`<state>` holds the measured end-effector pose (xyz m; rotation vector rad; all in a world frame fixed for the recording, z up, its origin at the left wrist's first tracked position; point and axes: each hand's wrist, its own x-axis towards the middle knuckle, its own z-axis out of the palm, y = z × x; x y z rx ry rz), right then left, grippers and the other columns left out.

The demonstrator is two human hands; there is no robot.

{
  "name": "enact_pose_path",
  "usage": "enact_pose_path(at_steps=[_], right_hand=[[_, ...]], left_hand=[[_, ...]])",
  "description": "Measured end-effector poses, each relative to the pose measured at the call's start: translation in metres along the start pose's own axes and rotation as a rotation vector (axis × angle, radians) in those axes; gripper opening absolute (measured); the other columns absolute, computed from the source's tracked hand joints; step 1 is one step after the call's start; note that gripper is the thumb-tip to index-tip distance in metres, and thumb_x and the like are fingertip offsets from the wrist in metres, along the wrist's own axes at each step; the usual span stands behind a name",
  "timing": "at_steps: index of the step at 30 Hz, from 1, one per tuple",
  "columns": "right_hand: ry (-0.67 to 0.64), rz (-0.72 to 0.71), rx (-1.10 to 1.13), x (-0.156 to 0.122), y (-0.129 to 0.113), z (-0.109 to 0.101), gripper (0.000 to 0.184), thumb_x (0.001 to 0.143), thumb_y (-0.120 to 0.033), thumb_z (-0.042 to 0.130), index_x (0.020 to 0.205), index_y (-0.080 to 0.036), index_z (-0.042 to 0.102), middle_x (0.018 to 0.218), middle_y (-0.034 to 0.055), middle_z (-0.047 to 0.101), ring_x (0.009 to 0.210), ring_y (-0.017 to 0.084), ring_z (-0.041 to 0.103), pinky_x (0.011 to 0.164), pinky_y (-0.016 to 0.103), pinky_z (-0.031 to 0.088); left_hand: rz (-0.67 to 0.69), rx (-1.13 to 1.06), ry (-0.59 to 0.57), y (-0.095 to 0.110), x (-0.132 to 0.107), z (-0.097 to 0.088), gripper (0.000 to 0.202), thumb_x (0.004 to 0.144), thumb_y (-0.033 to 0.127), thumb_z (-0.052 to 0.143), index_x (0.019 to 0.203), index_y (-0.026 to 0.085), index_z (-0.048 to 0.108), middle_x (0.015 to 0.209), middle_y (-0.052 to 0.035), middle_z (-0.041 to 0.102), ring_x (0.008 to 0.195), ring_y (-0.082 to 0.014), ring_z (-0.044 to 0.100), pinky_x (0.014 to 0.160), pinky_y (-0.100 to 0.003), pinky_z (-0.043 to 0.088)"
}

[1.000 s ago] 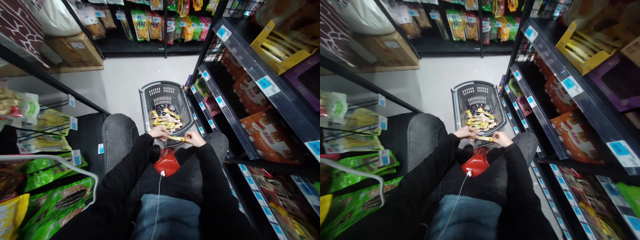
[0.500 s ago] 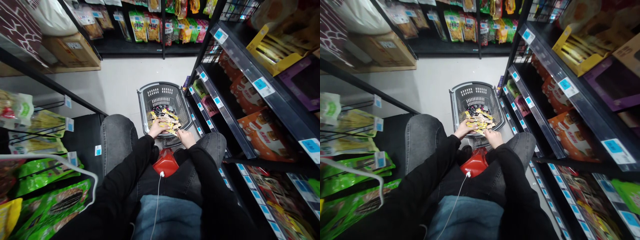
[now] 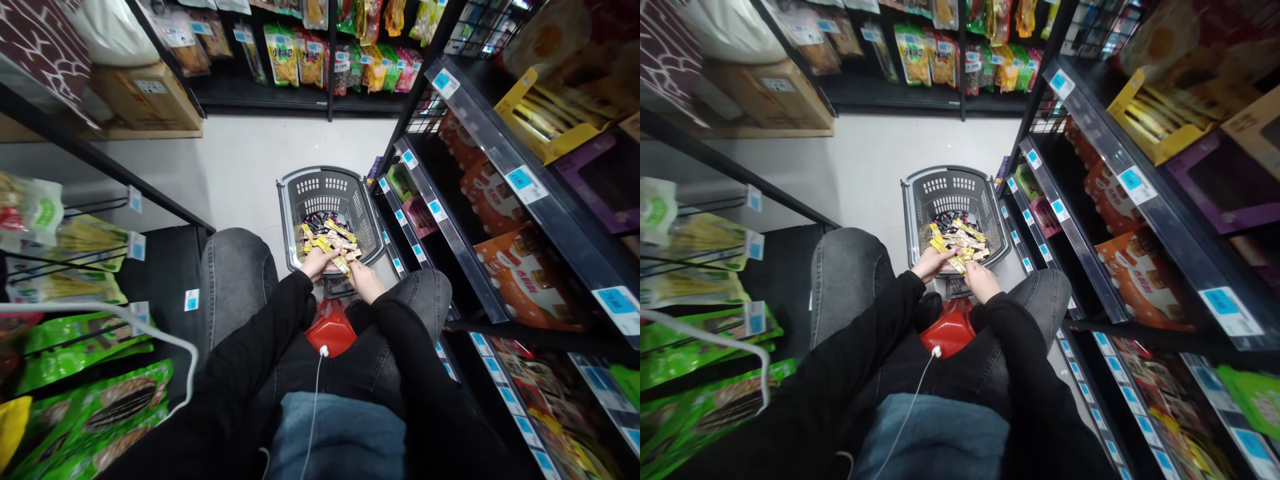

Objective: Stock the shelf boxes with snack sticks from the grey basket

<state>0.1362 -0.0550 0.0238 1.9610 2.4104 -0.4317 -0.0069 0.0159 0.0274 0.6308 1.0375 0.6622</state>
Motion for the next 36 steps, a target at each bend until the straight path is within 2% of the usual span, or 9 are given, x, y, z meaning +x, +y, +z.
enact_pose_path(at_steps=[11,17,22,24,26,28,30,33,36], right_hand=[[-0.104,0.047,0.101,0.003,0.016,0.002,0.026,0.075,-0.016,0.049,0.1,-0.014,0.05,0.09,0.0098,0.063,0.081,0.02,0.06,0.073,0.027,0.041],[-0.137,0.036,0.107,0.007,0.012,0.004,0.043,0.069,-0.015,0.053,0.111,-0.012,0.044,0.102,0.0147,0.06,0.09,0.023,0.059,0.073,0.029,0.043],[-0.236,0.08,0.076,0.0,0.021,0.013,0.036,0.067,-0.008,0.051,0.103,-0.012,0.05,0.09,0.0138,0.064,0.086,0.024,0.06,0.076,0.034,0.044],[-0.213,0.115,0.22,-0.002,0.028,0.017,0.027,0.068,-0.008,0.048,0.094,-0.014,0.053,0.082,0.0095,0.064,0.081,0.021,0.061,0.077,0.033,0.044],[-0.073,0.153,0.518,-0.002,0.033,0.02,0.024,0.072,-0.011,0.043,0.093,-0.016,0.053,0.08,0.0051,0.064,0.078,0.017,0.062,0.077,0.03,0.046],[0.089,0.203,0.869,0.002,0.034,0.02,0.027,0.075,-0.015,0.041,0.101,-0.018,0.049,0.085,0.0028,0.063,0.076,0.013,0.061,0.075,0.027,0.048],[0.177,0.202,1.155,0.006,0.032,0.019,0.034,0.072,-0.022,0.049,0.106,-0.019,0.046,0.092,0.0024,0.062,0.077,0.012,0.062,0.073,0.026,0.05],[0.205,0.185,1.368,0.009,0.027,0.017,0.042,0.062,-0.03,0.065,0.101,-0.019,0.051,0.088,0.0022,0.062,0.075,0.014,0.063,0.072,0.029,0.052],[0.214,0.241,1.443,0.007,0.025,0.016,0.04,0.061,-0.036,0.067,0.094,-0.016,0.056,0.078,0.002,0.064,0.065,0.016,0.064,0.069,0.033,0.054]], left_hand=[[0.074,0.109,-0.021,-0.006,0.002,0.003,0.039,0.074,0.027,0.064,0.107,0.008,0.056,0.09,-0.0116,0.069,0.07,-0.019,0.066,0.059,-0.03,0.057],[0.164,0.311,-0.004,-0.014,0.003,0.01,0.04,0.069,0.032,0.068,0.101,0.009,0.061,0.083,-0.0087,0.069,0.072,-0.0193,0.066,0.059,-0.028,0.057],[0.31,0.228,0.205,-0.001,0.006,-0.005,0.039,0.071,0.036,0.064,0.097,0.007,0.063,0.078,-0.0093,0.069,0.07,-0.0195,0.066,0.059,-0.028,0.057],[0.379,0.125,0.256,0.008,0.005,-0.014,0.039,0.074,0.038,0.06,0.098,0.007,0.062,0.081,-0.0106,0.069,0.07,-0.0195,0.067,0.059,-0.029,0.057],[0.396,0.053,0.241,0.014,0.004,-0.018,0.038,0.075,0.037,0.059,0.099,0.007,0.062,0.085,-0.0113,0.07,0.071,-0.0194,0.067,0.06,-0.029,0.057],[0.362,0.015,0.213,0.015,0.002,-0.016,0.036,0.075,0.034,0.06,0.099,0.007,0.061,0.086,-0.0118,0.07,0.072,-0.0194,0.067,0.06,-0.029,0.057],[0.321,-0.019,0.179,0.014,0.0,-0.011,0.035,0.076,0.032,0.06,0.1,0.006,0.061,0.086,-0.0123,0.069,0.073,-0.0195,0.067,0.06,-0.029,0.058],[0.286,-0.072,0.136,0.012,-0.002,-0.004,0.036,0.078,0.031,0.059,0.103,0.006,0.058,0.088,-0.0126,0.069,0.075,-0.0188,0.067,0.06,-0.028,0.058],[0.272,-0.104,0.116,0.013,-0.003,-0.002,0.035,0.081,0.032,0.055,0.106,0.007,0.057,0.089,-0.0121,0.069,0.076,-0.0175,0.067,0.062,-0.028,0.058]])
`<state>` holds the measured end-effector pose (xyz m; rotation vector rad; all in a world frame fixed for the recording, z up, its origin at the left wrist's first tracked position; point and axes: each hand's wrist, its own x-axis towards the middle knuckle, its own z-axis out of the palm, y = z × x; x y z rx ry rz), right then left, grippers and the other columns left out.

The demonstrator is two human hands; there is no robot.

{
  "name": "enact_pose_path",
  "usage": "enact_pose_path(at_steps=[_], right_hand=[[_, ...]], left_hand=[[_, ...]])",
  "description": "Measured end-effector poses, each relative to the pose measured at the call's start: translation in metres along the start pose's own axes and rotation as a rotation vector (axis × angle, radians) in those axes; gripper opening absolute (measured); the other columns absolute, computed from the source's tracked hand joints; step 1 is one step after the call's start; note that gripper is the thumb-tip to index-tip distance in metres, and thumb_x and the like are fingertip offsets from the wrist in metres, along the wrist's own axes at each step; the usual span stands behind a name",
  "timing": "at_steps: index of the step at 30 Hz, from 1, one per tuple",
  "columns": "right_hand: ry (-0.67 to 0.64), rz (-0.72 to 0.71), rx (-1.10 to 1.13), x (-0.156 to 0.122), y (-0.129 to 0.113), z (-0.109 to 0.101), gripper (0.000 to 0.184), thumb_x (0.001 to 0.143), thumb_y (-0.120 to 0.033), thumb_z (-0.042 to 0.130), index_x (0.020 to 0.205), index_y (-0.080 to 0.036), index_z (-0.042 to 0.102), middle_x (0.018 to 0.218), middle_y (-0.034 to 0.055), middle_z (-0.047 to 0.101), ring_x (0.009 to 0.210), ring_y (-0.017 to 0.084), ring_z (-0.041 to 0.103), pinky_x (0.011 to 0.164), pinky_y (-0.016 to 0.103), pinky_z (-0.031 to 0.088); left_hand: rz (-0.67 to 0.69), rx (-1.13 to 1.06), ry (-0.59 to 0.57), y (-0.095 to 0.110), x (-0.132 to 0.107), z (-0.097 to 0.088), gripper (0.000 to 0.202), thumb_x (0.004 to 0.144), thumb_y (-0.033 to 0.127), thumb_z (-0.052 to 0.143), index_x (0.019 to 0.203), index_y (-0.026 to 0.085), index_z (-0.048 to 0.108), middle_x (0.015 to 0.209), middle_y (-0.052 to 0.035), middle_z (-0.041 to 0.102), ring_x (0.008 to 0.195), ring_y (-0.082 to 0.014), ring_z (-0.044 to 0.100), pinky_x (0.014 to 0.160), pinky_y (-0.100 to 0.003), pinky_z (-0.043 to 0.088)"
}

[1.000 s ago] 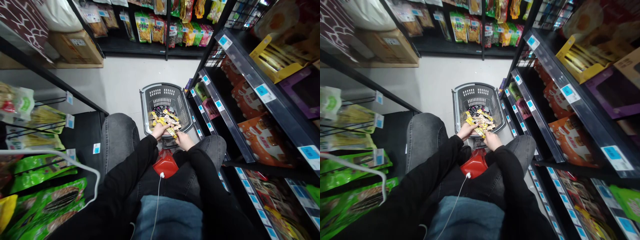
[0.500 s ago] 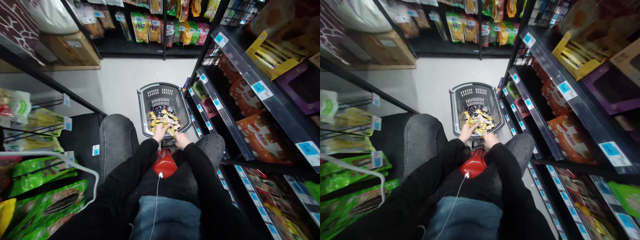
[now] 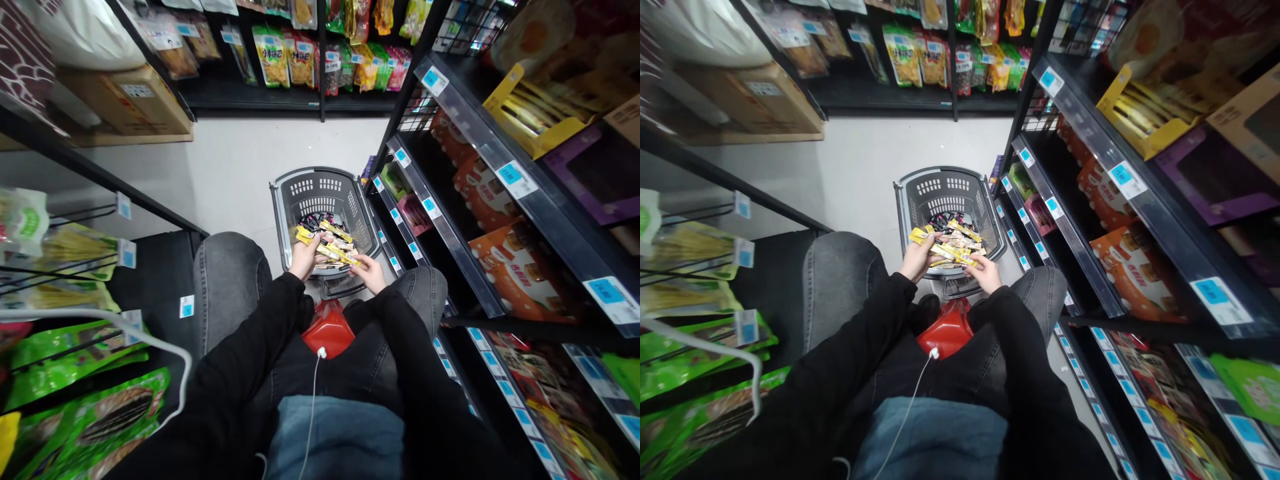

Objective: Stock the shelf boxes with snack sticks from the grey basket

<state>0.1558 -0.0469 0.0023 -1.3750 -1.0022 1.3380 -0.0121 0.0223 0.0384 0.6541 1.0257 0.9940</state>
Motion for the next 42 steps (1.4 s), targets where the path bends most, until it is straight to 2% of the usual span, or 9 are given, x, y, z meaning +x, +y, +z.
enact_pose_path(at_steps=[3,8,16,23,30,32,35,39,42], right_hand=[[0.025,-0.006,-0.001,-0.002,0.0,-0.002,0.041,0.062,-0.039,0.068,0.094,-0.015,0.06,0.077,0.0032,0.065,0.064,0.018,0.065,0.07,0.035,0.054],[0.023,-0.11,-0.156,-0.004,-0.002,-0.004,0.033,0.072,-0.042,0.059,0.092,-0.015,0.064,0.093,0.0071,0.066,0.067,0.017,0.065,0.068,0.032,0.054],[0.015,-0.432,-0.836,-0.006,-0.014,-0.004,0.028,0.088,-0.026,0.039,0.095,-0.015,0.063,0.094,0.0081,0.067,0.087,0.016,0.062,0.08,0.026,0.046],[-0.119,-0.268,-1.42,-0.009,-0.024,-0.001,0.029,0.093,-0.024,0.03,0.103,-0.013,0.055,0.083,0.0084,0.066,0.076,0.017,0.062,0.068,0.023,0.043],[-0.415,-0.312,-1.557,-0.013,-0.035,0.002,0.02,0.092,-0.016,0.034,0.104,-0.013,0.05,0.088,0.0092,0.065,0.082,0.017,0.062,0.071,0.024,0.043],[-0.45,-0.318,-1.555,-0.016,-0.032,0.007,0.018,0.091,-0.016,0.036,0.101,-0.014,0.051,0.087,0.0097,0.065,0.08,0.018,0.062,0.069,0.024,0.042],[-0.374,-0.256,-1.536,-0.021,-0.027,0.016,0.017,0.09,-0.019,0.037,0.095,-0.014,0.053,0.083,0.0091,0.066,0.075,0.017,0.063,0.065,0.023,0.041],[-0.062,-0.148,-1.46,-0.022,-0.02,0.029,0.025,0.093,-0.022,0.03,0.092,-0.012,0.053,0.078,0.0092,0.065,0.069,0.015,0.062,0.061,0.021,0.039],[0.105,-0.127,-1.421,-0.021,-0.017,0.032,0.026,0.093,-0.024,0.03,0.09,-0.013,0.054,0.075,0.0092,0.065,0.067,0.015,0.061,0.059,0.022,0.037]], left_hand=[[-0.006,-0.016,0.003,0.001,0.0,0.0,0.034,0.082,0.032,0.053,0.104,0.007,0.057,0.089,-0.0124,0.069,0.078,-0.0177,0.067,0.064,-0.029,0.058],[-0.013,-0.046,0.0,0.0,0.0,-0.001,0.035,0.082,0.035,0.053,0.103,0.007,0.058,0.087,-0.0126,0.069,0.079,-0.0187,0.067,0.067,-0.032,0.058],[-0.029,-0.065,0.039,-0.003,0.004,-0.005,0.039,0.083,0.037,0.051,0.105,0.005,0.058,0.081,-0.0132,0.069,0.075,-0.0188,0.067,0.067,-0.033,0.057],[-0.076,-0.045,0.059,-0.006,0.006,-0.006,0.032,0.084,0.034,0.049,0.098,0.007,0.06,0.074,-0.011,0.069,0.069,-0.018,0.067,0.063,-0.031,0.057],[-0.1,0.074,0.185,-0.006,0.009,-0.012,0.028,0.085,0.03,0.048,0.09,0.006,0.062,0.066,-0.0096,0.068,0.067,-0.0187,0.067,0.06,-0.029,0.056],[-0.101,0.138,0.199,-0.007,0.011,-0.015,0.03,0.084,0.033,0.049,0.089,0.006,0.062,0.067,-0.0102,0.068,0.066,-0.0187,0.067,0.058,-0.028,0.055],[-0.085,0.164,0.137,-0.01,0.008,-0.012,0.036,0.083,0.041,0.048,0.096,0.01,0.059,0.076,-0.0108,0.068,0.069,-0.0173,0.066,0.06,-0.027,0.054],[-0.122,0.159,-0.158,-0.027,-0.004,0.005,0.043,0.075,0.04,0.061,0.108,0.015,0.051,0.087,-0.0087,0.066,0.073,-0.0156,0.065,0.064,-0.028,0.055],[-0.195,0.239,-0.302,-0.041,-0.012,0.015,0.039,0.07,0.031,0.068,0.1,0.014,0.052,0.083,-0.0058,0.064,0.073,-0.0152,0.063,0.058,-0.025,0.054]])
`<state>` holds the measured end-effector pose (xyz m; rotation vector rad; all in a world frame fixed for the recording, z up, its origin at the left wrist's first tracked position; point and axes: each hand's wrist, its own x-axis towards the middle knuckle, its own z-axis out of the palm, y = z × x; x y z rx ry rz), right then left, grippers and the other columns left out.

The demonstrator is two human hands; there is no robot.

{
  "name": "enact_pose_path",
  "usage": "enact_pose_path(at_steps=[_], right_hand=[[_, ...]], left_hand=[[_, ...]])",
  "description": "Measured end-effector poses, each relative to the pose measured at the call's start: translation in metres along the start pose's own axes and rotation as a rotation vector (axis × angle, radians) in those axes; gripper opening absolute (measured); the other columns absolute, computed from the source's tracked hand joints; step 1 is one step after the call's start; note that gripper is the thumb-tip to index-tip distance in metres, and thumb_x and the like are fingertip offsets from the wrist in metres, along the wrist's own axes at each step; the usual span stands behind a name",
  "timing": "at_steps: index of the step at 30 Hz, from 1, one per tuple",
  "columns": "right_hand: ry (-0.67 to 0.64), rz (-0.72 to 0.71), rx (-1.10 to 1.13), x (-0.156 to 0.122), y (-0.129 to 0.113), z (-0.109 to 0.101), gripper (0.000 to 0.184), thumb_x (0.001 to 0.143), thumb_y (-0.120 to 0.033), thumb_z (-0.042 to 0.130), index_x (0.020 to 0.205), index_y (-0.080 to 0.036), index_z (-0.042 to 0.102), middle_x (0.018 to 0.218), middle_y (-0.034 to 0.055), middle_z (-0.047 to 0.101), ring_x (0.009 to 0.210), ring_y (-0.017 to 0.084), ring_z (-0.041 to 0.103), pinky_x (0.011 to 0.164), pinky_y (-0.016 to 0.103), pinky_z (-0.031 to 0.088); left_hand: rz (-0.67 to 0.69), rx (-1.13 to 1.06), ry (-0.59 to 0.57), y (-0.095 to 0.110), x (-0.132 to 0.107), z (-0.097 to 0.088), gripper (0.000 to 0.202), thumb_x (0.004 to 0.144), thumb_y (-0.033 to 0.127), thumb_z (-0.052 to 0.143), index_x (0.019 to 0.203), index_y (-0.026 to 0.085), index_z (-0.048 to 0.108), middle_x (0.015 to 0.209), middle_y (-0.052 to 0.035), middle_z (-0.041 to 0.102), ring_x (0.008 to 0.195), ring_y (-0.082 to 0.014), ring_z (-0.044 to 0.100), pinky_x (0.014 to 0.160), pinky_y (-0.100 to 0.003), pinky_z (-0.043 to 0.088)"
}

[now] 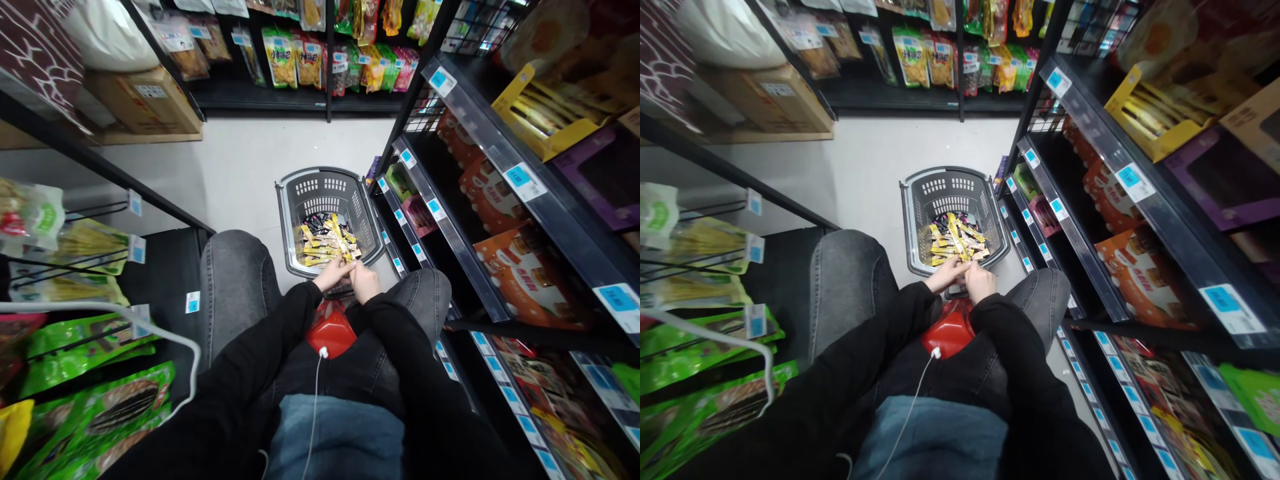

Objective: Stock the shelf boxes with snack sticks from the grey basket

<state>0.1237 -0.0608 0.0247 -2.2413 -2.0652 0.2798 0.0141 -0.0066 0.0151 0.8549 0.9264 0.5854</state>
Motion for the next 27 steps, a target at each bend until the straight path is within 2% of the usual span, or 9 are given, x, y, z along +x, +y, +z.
enact_pose_path(at_steps=[3,7,10,13,18,22,27], right_hand=[[0.033,-0.024,-0.021,0.002,0.004,0.001,0.023,0.091,-0.025,0.034,0.089,-0.016,0.055,0.079,0.0075,0.066,0.073,0.016,0.061,0.06,0.022,0.036],[-0.025,-0.035,-0.079,0.005,0.013,0.001,0.024,0.09,-0.027,0.037,0.086,-0.014,0.057,0.076,0.0085,0.066,0.068,0.016,0.061,0.059,0.023,0.034],[0.014,-0.099,-0.082,0.006,0.016,-0.001,0.027,0.09,-0.027,0.036,0.083,-0.013,0.058,0.073,0.009,0.065,0.069,0.017,0.06,0.062,0.024,0.033],[0.041,-0.129,-0.046,0.006,0.016,-0.004,0.025,0.089,-0.026,0.038,0.082,-0.014,0.058,0.074,0.0087,0.065,0.071,0.016,0.059,0.063,0.023,0.033],[0.006,-0.086,0.105,0.006,0.018,-0.002,0.023,0.089,-0.024,0.037,0.08,-0.017,0.057,0.072,0.0037,0.064,0.065,0.013,0.057,0.058,0.021,0.03],[-0.006,-0.004,0.166,0.005,0.016,0.003,0.025,0.089,-0.025,0.035,0.079,-0.018,0.057,0.069,0.0014,0.063,0.061,0.012,0.056,0.055,0.021,0.028],[0.001,0.046,0.077,0.005,0.008,0.003,0.024,0.088,-0.029,0.038,0.082,-0.018,0.058,0.07,0.0031,0.064,0.063,0.014,0.057,0.056,0.022,0.029]], left_hand=[[-0.045,-0.004,-0.065,-0.006,0.002,0.002,0.025,0.073,0.025,0.063,0.093,0.014,0.051,0.074,-0.0013,0.059,0.066,-0.0134,0.062,0.056,-0.025,0.054],[-0.066,-0.039,-0.116,-0.004,0.004,-0.001,0.024,0.073,0.013,0.058,0.095,0.015,0.048,0.069,0.0033,0.056,0.057,-0.0109,0.061,0.057,-0.028,0.055],[-0.026,-0.043,-0.104,-0.003,0.003,-0.001,0.016,0.075,0.019,0.057,0.087,0.015,0.049,0.072,0.0011,0.058,0.062,-0.012,0.062,0.059,-0.029,0.055],[-0.006,-0.012,-0.109,-0.004,0.003,0.0,0.02,0.073,0.027,0.062,0.079,0.014,0.049,0.067,0.0004,0.058,0.061,-0.0122,0.061,0.057,-0.027,0.054],[0.042,-0.012,-0.164,-0.008,0.005,0.0,0.024,0.073,0.03,0.063,0.082,0.014,0.049,0.071,-0.0003,0.059,0.061,-0.0105,0.06,0.057,-0.023,0.051],[0.109,0.107,-0.094,-0.012,0.006,0.001,0.021,0.076,0.03,0.059,0.084,0.016,0.045,0.062,0.0034,0.057,0.051,-0.01,0.056,0.052,-0.023,0.048],[0.161,0.239,-0.019,-0.014,0.006,0.002,0.015,0.078,0.028,0.055,0.077,0.019,0.044,0.052,0.0046,0.054,0.044,-0.0124,0.054,0.047,-0.025,0.044]])
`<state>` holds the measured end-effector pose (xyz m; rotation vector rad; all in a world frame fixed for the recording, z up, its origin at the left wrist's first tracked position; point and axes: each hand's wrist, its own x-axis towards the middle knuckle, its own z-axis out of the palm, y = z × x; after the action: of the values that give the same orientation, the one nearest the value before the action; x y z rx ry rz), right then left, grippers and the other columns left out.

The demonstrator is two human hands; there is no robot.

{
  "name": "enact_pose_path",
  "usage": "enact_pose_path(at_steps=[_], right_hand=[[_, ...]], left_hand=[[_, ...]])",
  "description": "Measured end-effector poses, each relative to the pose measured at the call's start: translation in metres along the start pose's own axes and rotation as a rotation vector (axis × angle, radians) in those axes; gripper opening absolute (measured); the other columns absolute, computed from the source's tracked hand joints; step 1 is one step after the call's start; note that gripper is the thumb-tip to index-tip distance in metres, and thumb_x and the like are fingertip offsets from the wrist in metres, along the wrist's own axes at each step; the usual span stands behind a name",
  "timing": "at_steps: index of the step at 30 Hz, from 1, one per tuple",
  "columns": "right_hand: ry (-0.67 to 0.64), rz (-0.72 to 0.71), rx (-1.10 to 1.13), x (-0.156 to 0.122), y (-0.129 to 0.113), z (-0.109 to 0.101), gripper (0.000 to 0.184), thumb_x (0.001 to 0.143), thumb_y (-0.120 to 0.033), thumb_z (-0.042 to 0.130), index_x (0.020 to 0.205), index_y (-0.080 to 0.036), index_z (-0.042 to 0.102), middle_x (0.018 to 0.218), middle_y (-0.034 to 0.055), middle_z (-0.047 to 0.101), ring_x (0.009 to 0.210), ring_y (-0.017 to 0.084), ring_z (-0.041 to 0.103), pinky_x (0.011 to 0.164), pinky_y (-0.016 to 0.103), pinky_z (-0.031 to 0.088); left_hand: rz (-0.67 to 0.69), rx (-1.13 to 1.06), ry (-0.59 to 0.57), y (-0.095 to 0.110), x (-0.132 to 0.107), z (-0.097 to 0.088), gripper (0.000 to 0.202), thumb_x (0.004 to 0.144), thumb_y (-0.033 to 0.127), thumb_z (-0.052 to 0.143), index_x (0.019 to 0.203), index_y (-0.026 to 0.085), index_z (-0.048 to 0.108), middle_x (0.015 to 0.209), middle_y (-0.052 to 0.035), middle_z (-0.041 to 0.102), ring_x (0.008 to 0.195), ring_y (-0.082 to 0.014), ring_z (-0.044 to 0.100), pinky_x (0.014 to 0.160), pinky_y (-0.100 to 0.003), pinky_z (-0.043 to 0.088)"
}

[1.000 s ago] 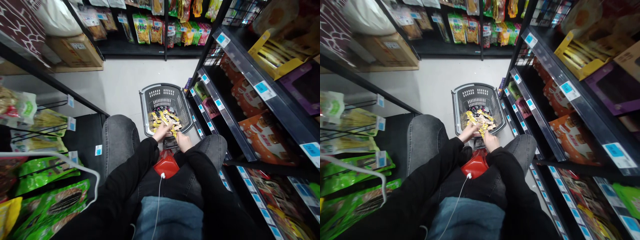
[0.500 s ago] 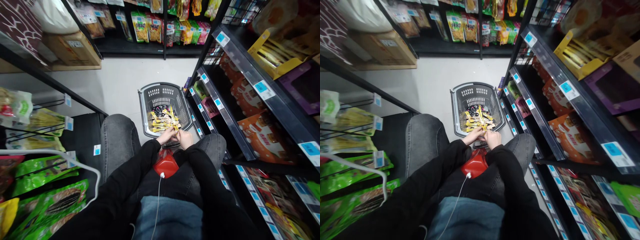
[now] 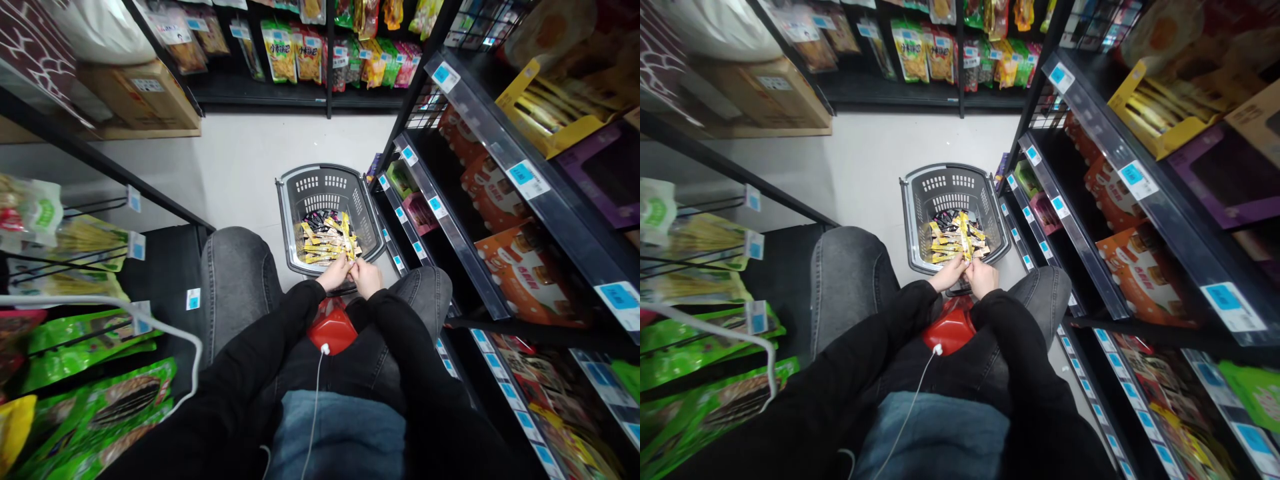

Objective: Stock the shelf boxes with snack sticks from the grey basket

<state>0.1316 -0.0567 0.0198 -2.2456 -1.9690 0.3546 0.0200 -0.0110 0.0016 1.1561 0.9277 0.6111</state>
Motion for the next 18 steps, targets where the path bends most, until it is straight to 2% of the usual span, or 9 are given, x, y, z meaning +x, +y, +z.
enact_pose_path(at_steps=[6,8,13,18], right_hand=[[0.03,-0.095,-0.09,-0.003,-0.005,-0.003,0.025,0.088,-0.027,0.037,0.083,-0.015,0.058,0.075,0.0083,0.065,0.069,0.016,0.059,0.064,0.024,0.034],[0.031,-0.072,-0.098,-0.005,-0.007,-0.003,0.025,0.088,-0.028,0.036,0.086,-0.015,0.058,0.076,0.0088,0.065,0.07,0.017,0.059,0.065,0.025,0.035],[0.079,0.016,-0.146,-0.004,-0.013,-0.004,0.027,0.088,-0.029,0.035,0.096,-0.013,0.055,0.082,0.0124,0.063,0.072,0.02,0.059,0.064,0.028,0.037],[0.04,-0.075,-0.17,0.002,-0.011,-0.007,0.028,0.091,-0.026,0.03,0.09,-0.013,0.054,0.083,0.0144,0.062,0.073,0.02,0.06,0.065,0.028,0.037]], left_hand=[[-0.062,-0.11,0.06,0.001,0.0,0.004,0.016,0.076,0.031,0.056,0.076,0.018,0.047,0.052,0.0056,0.051,0.044,-0.0098,0.049,0.045,-0.022,0.041],[-0.075,-0.121,0.068,0.003,0.0,0.005,0.017,0.075,0.031,0.057,0.075,0.017,0.049,0.054,0.0052,0.051,0.046,-0.0095,0.049,0.046,-0.021,0.04],[-0.016,0.062,0.107,0.006,0.001,0.001,0.019,0.074,0.03,0.056,0.062,0.018,0.049,0.052,0.0029,0.05,0.052,-0.0134,0.05,0.052,-0.025,0.04],[0.043,0.175,0.124,0.005,0.0,0.0,0.019,0.076,0.03,0.052,0.062,0.019,0.047,0.054,0.0026,0.05,0.051,-0.0137,0.05,0.054,-0.025,0.041]])
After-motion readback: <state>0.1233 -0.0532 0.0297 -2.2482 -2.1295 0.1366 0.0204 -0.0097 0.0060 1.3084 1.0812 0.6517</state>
